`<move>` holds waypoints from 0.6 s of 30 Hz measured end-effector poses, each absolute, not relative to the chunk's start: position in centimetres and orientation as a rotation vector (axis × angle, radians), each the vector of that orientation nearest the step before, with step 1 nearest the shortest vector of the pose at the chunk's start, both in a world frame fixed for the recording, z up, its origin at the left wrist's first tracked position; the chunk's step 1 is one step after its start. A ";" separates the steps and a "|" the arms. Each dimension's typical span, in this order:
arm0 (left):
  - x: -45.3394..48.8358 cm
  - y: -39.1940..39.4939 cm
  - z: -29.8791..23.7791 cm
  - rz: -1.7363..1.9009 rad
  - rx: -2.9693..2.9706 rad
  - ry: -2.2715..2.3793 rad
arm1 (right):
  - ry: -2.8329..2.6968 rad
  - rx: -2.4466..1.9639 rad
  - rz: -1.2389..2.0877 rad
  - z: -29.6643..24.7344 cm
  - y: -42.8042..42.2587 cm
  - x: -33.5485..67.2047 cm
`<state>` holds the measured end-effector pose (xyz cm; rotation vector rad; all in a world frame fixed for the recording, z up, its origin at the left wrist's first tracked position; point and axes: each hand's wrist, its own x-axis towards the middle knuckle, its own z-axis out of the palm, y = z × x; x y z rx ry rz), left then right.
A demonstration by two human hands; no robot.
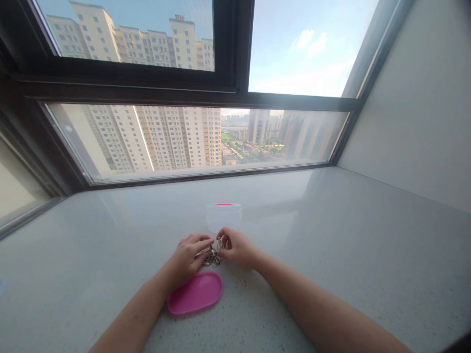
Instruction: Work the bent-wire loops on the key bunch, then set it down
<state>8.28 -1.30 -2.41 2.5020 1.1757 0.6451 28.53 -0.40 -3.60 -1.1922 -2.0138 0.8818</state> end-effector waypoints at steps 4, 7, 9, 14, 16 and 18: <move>8.6 -1.3 -2.8 0.562 2.563 1.203 | -1.847 -1.094 0.992 -3.7 -0.2 28.2; 8.6 -1.4 -2.8 0.585 2.581 1.217 | -1.701 -0.977 1.072 -3.7 -0.1 28.1; 8.7 -1.5 -2.6 0.607 2.585 1.220 | -1.659 -0.924 1.081 -3.6 -0.1 27.9; 8.9 -1.6 -2.3 0.642 2.516 1.256 | -1.623 -0.899 1.008 -3.3 -0.5 27.8; 8.9 -1.5 -2.3 0.669 2.482 1.262 | -1.595 -0.894 0.986 -3.2 -0.6 27.8; 8.7 -1.4 -2.2 0.716 2.458 1.252 | -1.570 -0.882 1.022 -3.2 -0.7 27.8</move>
